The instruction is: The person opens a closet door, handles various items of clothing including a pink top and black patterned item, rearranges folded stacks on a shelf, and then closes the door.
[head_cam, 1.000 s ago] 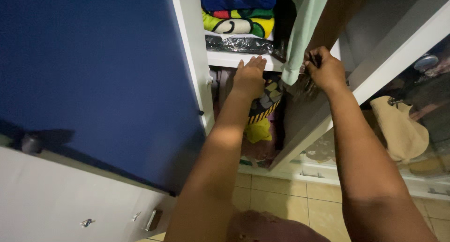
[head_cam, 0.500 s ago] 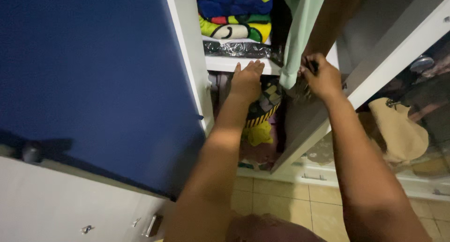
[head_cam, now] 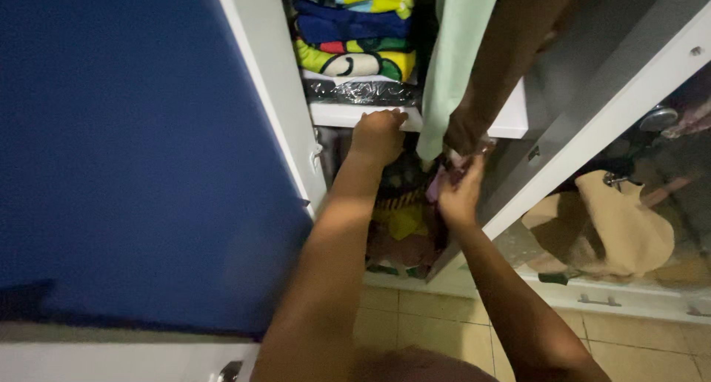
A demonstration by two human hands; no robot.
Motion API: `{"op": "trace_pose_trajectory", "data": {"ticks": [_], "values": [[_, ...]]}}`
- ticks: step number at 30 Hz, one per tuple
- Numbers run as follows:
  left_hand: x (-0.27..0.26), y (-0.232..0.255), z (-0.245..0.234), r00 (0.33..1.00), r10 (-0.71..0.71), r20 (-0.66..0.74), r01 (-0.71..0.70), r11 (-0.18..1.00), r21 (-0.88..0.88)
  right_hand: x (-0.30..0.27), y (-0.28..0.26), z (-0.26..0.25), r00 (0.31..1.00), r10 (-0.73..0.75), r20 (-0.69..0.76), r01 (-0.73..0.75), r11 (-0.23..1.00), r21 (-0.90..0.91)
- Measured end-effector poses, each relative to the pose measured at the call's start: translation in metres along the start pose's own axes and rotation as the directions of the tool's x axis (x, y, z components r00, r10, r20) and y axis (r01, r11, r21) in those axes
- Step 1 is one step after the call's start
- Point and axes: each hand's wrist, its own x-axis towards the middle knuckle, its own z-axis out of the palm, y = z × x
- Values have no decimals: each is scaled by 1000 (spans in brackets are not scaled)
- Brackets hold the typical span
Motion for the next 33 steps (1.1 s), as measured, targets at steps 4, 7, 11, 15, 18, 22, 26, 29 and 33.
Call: {"op": "trace_pose_trajectory", "data": {"ticks": [4,7,11,15,18,22,26,29,33], "values": [[6,6,-7,995,-29,92,26,999,37,16,35,19,931,238,278,-184,961,-208],[7,6,-7,995,-17,101,13,999,43,37,35,24,992,-92,80,116,918,-379],[13,5,-4,996,-1,89,-3,999,44,83,21,17,732,672,114,-677,697,237],[12,7,-7,967,-112,231,97,992,76,117,57,28,749,663,14,-638,714,287],[11,7,-9,989,-46,142,39,998,50,142,95,50,784,617,-69,-567,756,329],[12,6,-7,987,-68,148,67,998,13,157,125,75,837,545,-38,-500,793,348],[8,4,-2,999,-25,41,26,1000,-16,144,150,79,864,500,55,-490,814,312],[11,4,-2,992,-22,125,14,998,62,128,167,77,888,456,57,-453,847,278],[10,7,-5,989,-82,125,81,997,13,98,177,71,947,320,-13,-307,920,245]]}}
